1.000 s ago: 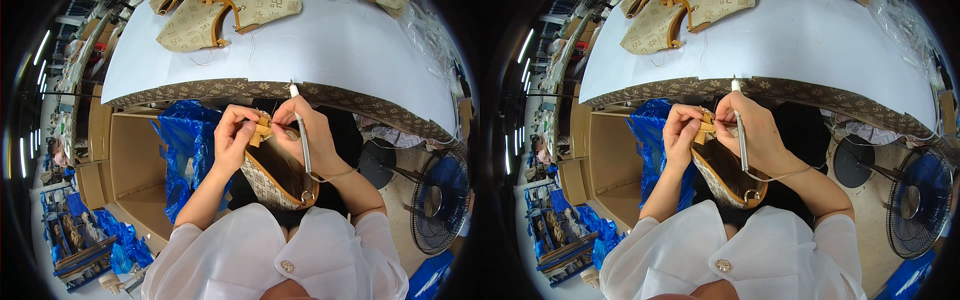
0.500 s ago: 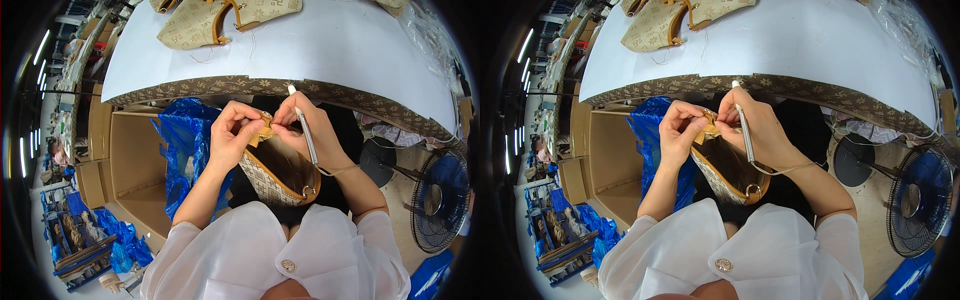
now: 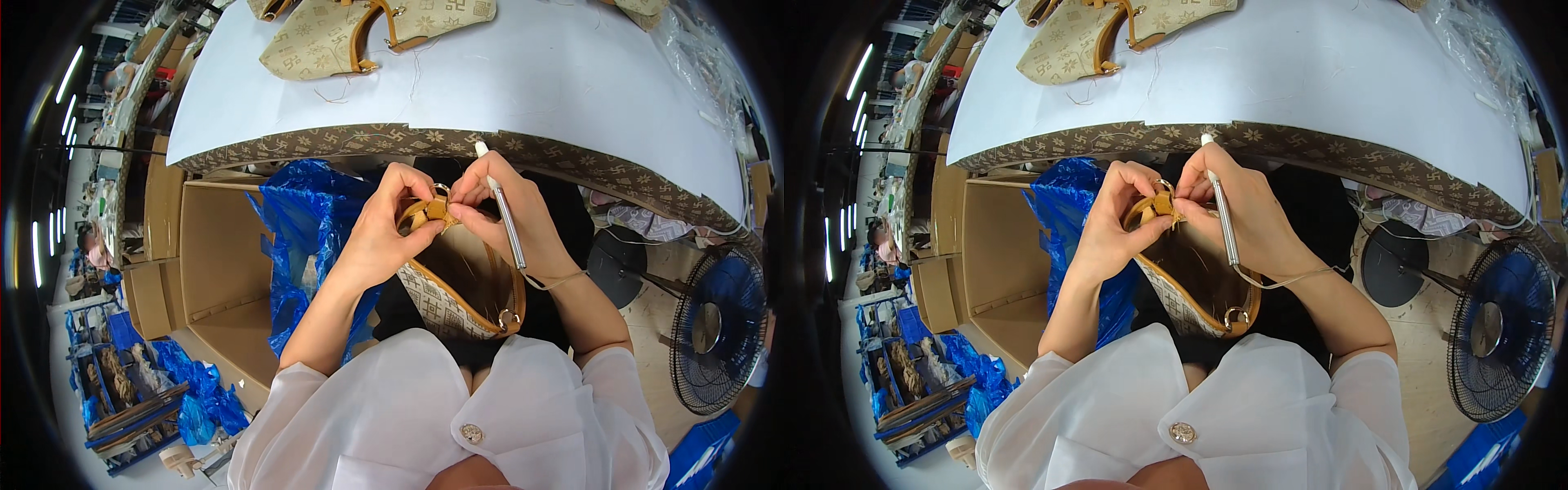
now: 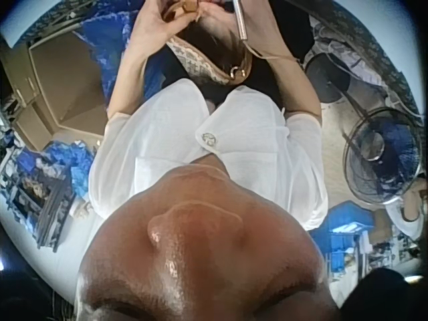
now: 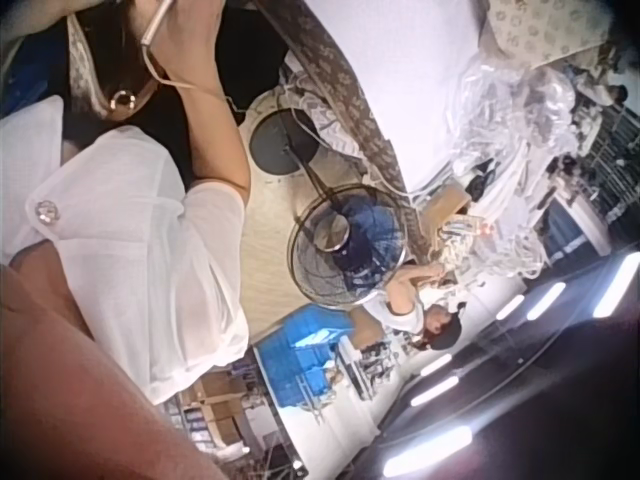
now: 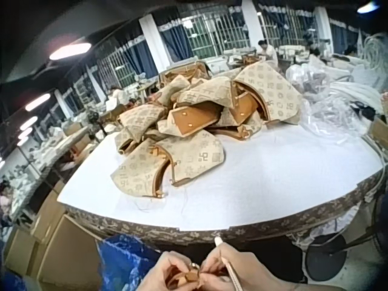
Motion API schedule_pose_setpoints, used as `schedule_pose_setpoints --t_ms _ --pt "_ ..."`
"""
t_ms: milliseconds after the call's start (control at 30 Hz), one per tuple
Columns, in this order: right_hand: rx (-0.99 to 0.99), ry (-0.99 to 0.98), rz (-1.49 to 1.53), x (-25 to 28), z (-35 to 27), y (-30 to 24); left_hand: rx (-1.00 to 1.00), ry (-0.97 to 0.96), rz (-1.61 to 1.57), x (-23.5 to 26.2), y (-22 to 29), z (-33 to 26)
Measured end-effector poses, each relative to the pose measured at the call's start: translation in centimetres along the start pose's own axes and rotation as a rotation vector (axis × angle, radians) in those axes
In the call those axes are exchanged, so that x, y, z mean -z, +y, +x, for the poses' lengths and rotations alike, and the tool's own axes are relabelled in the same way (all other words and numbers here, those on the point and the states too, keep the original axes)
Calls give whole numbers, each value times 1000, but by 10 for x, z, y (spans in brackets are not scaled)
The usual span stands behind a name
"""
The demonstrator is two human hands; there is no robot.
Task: Applying glue or sealant to the edges of handbag components using a small stick applicator at a factory workbench.
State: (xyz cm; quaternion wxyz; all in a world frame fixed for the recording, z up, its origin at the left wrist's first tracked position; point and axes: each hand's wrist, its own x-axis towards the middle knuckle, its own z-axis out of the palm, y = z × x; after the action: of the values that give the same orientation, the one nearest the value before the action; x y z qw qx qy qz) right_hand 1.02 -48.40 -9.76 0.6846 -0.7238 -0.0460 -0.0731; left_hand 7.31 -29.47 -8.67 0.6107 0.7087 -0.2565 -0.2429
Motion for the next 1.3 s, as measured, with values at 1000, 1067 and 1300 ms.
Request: schedule_pose_setpoints --t_ms 1000,1067,1300 --pt "-79 70 34 -10 -1 -6 -131 412 513 -29 -12 -11" --pt "-82 40 32 -6 0 -4 -236 425 518 -30 -13 -9" --pt "-209 -6 20 -2 -3 -3 -513 428 582 -32 -20 -6"
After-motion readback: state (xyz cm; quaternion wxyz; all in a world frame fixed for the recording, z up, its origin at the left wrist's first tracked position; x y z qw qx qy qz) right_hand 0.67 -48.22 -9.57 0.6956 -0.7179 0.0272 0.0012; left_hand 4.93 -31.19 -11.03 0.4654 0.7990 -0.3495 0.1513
